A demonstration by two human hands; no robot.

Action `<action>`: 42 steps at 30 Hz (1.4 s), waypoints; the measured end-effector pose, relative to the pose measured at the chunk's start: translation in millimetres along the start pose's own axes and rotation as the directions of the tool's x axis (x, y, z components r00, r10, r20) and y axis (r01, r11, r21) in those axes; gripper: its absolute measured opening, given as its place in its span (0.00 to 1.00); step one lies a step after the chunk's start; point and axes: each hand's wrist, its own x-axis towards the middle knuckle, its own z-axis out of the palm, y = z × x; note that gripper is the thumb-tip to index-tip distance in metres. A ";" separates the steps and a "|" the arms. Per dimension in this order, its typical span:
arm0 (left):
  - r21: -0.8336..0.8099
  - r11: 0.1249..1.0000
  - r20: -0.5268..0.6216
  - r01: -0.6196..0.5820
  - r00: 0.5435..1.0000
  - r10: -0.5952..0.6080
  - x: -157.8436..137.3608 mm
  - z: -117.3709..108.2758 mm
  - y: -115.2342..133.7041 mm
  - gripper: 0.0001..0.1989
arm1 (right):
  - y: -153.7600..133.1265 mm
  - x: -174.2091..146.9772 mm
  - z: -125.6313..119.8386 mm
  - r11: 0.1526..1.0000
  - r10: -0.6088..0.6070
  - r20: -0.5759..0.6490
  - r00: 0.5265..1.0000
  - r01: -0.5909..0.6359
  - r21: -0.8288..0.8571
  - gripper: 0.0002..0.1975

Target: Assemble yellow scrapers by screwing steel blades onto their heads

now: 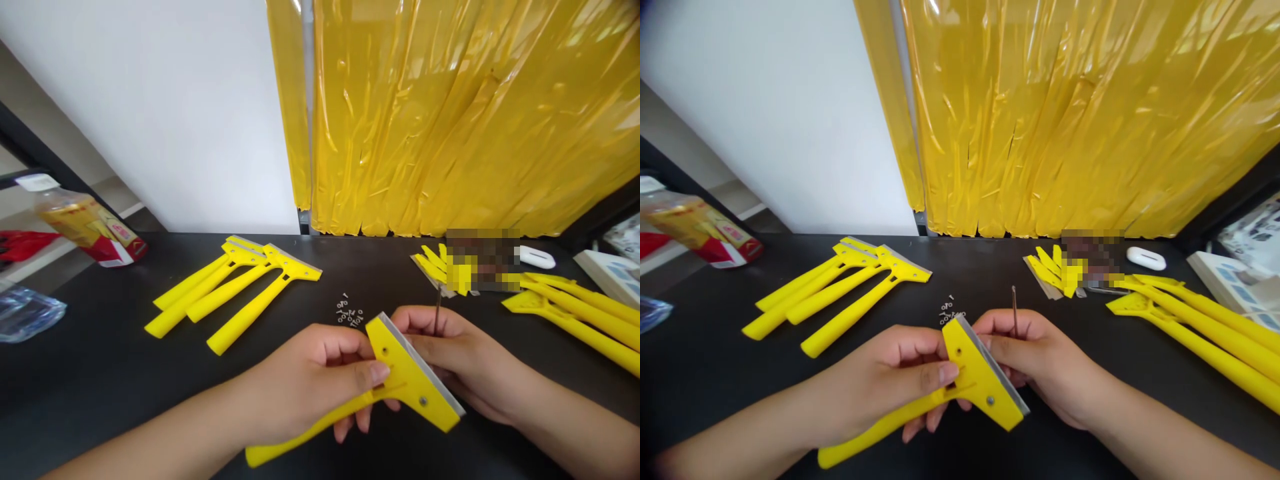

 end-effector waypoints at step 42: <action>-0.131 0.905 -0.578 -0.404 0.773 0.261 15.9 -34.3 7.3 0.12 | -8.6 14.8 -34.6 0.629 -0.368 -0.247 0.897 0.044 -0.776 0.22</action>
